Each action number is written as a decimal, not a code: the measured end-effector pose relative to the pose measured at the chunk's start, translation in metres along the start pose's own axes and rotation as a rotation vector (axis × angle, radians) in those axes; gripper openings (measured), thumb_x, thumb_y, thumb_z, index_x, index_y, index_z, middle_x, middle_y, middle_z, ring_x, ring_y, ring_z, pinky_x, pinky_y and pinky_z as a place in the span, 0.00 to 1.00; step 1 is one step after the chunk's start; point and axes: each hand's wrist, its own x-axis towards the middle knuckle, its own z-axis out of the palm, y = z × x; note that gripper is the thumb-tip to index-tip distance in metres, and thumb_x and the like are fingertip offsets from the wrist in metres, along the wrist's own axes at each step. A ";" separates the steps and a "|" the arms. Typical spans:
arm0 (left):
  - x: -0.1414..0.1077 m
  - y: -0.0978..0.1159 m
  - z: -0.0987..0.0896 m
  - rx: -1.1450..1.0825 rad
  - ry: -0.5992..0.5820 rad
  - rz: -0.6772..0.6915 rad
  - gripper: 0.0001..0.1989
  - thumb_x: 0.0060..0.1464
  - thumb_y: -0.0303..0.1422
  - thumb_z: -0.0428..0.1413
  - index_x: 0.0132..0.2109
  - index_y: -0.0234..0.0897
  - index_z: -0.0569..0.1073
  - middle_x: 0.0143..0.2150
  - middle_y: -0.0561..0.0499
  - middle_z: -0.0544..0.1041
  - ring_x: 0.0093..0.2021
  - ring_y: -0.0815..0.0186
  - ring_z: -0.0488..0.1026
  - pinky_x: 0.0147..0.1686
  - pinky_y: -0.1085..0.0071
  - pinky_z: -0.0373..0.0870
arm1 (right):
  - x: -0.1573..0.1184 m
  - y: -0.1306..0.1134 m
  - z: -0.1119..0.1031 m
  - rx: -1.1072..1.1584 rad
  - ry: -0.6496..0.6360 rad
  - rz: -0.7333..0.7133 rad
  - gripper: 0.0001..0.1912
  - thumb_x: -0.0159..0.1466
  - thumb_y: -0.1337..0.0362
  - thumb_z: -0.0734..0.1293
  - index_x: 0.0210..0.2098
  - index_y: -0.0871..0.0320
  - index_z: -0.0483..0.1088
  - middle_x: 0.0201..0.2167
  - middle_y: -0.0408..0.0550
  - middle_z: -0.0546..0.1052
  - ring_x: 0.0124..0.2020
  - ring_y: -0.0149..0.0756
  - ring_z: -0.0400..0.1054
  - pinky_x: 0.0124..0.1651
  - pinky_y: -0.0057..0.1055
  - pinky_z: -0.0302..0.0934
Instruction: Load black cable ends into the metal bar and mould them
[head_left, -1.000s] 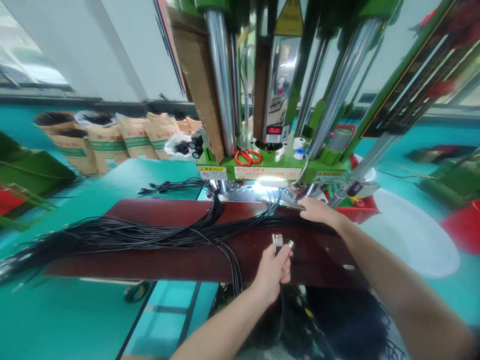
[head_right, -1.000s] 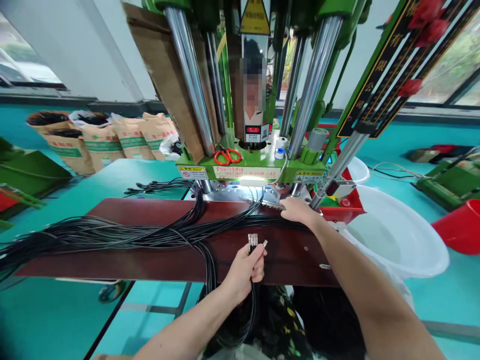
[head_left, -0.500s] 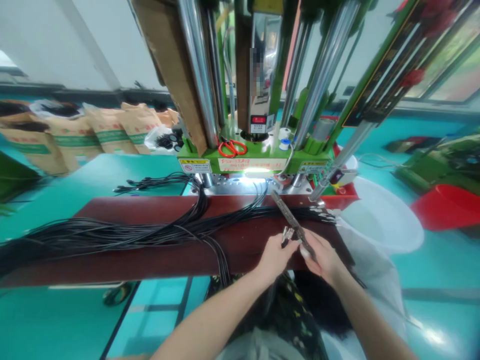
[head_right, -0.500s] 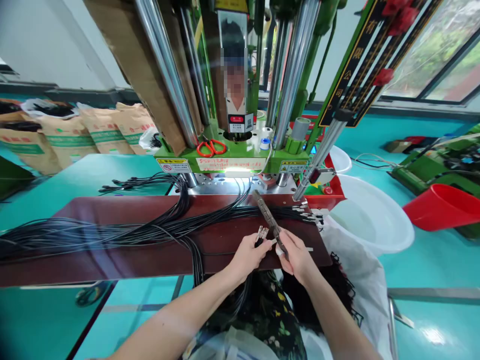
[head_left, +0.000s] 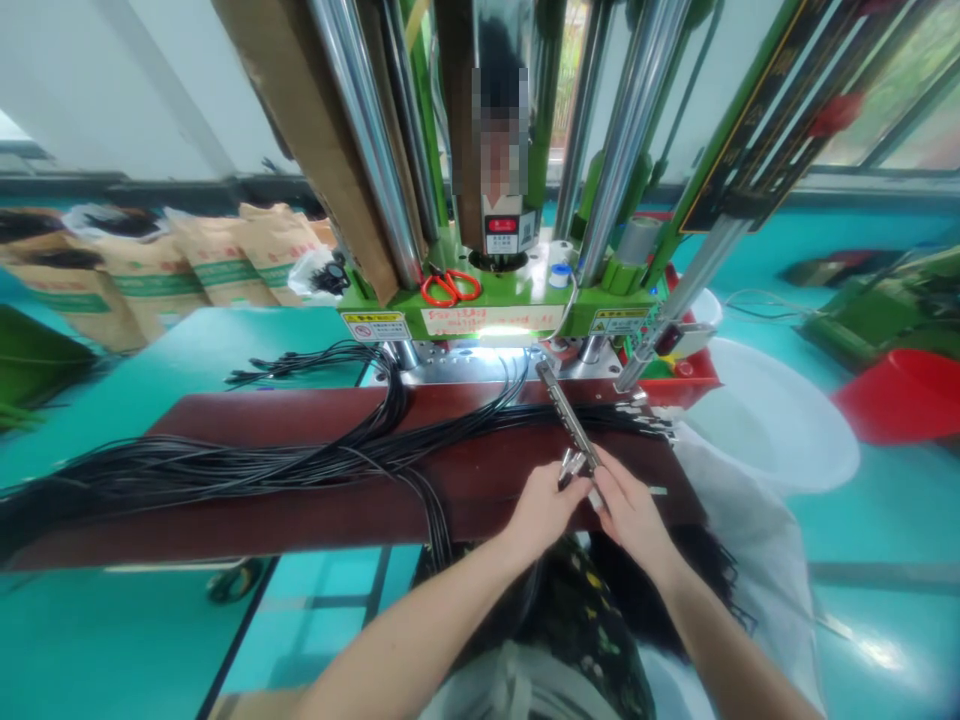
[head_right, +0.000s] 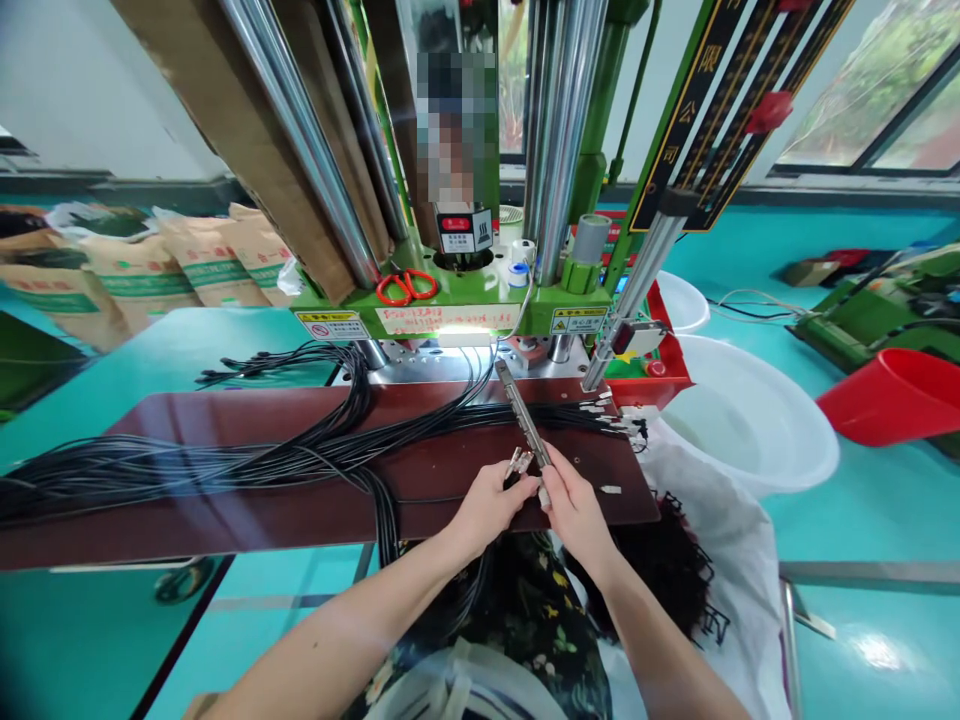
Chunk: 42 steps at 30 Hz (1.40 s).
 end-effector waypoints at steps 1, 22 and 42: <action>0.000 0.000 0.000 -0.009 0.004 -0.001 0.12 0.49 0.38 0.53 0.26 0.34 0.65 0.18 0.58 0.62 0.18 0.76 0.55 0.19 0.78 0.53 | 0.000 0.000 0.000 0.006 -0.002 0.003 0.30 0.59 0.49 0.61 0.56 0.58 0.60 0.20 0.41 0.67 0.11 0.21 0.50 0.10 0.20 0.45; 0.005 0.021 -0.014 -0.173 -0.138 -0.181 0.15 0.44 0.41 0.55 0.20 0.34 0.65 0.10 0.60 0.55 0.13 0.78 0.49 0.16 0.77 0.45 | -0.003 -0.005 -0.006 0.241 -0.023 0.074 0.28 0.57 0.52 0.66 0.54 0.57 0.63 0.15 0.38 0.64 0.11 0.20 0.48 0.12 0.20 0.41; 0.002 0.006 -0.019 -0.368 0.192 -0.076 0.18 0.52 0.49 0.47 0.31 0.36 0.63 0.15 0.62 0.54 0.13 0.77 0.48 0.13 0.79 0.44 | -0.003 -0.008 -0.003 0.264 0.076 0.183 0.27 0.52 0.51 0.69 0.50 0.51 0.67 0.28 0.44 0.70 0.20 0.24 0.58 0.16 0.18 0.50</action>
